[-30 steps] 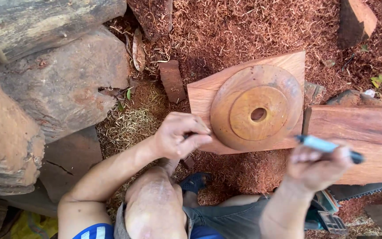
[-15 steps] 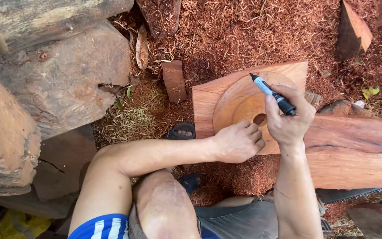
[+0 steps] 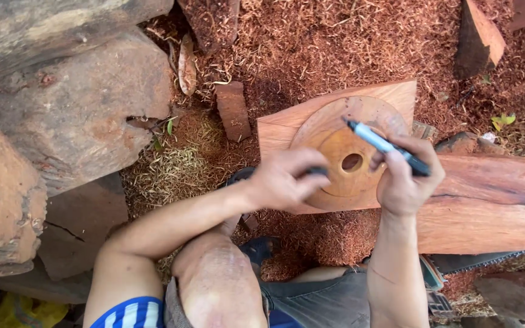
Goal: Marking wood pieces with a marker to prepare for cutting.
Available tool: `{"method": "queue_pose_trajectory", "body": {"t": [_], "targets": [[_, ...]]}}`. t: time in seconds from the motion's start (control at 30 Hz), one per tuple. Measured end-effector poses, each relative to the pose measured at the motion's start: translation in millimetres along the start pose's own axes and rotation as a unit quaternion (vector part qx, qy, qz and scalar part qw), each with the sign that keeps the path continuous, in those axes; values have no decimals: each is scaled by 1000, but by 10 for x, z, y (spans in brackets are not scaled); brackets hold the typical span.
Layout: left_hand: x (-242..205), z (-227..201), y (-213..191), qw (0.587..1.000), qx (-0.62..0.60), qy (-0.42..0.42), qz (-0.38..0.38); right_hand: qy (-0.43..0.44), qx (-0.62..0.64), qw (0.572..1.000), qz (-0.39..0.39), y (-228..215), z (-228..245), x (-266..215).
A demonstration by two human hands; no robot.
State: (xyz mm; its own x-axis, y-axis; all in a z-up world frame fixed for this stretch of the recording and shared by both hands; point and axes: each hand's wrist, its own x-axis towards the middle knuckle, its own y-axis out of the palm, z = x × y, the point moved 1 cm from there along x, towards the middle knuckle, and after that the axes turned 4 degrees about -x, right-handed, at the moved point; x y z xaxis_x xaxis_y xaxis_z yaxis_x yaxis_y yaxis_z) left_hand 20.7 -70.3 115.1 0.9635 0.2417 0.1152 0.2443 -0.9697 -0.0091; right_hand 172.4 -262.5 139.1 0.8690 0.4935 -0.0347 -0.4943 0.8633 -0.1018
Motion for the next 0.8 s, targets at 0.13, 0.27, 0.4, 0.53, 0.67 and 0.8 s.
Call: {"method": "queue_pose_trajectory", "body": {"t": [0.13,0.27,0.4,0.53,0.67,0.8], "targets": [[4,196,-235,975,-190,-92,-67,16,204,979,13,-189,57,-212],[35,101,-182,942,-308,-121,-50,26,218,975,35,-111,96,-344],[21,32,-85,936,-324,-136,-14,22,147,988,37,-94,79,-434],[-67,22,-7,947,-293,-135,-1,18,137,990,40,23,107,-506],[-30,-82,5,991,-112,65,-28,122,252,960,20,209,125,-551],[-44,-17,122,983,-7,183,-25,178,179,968,11,451,58,-641]]}}
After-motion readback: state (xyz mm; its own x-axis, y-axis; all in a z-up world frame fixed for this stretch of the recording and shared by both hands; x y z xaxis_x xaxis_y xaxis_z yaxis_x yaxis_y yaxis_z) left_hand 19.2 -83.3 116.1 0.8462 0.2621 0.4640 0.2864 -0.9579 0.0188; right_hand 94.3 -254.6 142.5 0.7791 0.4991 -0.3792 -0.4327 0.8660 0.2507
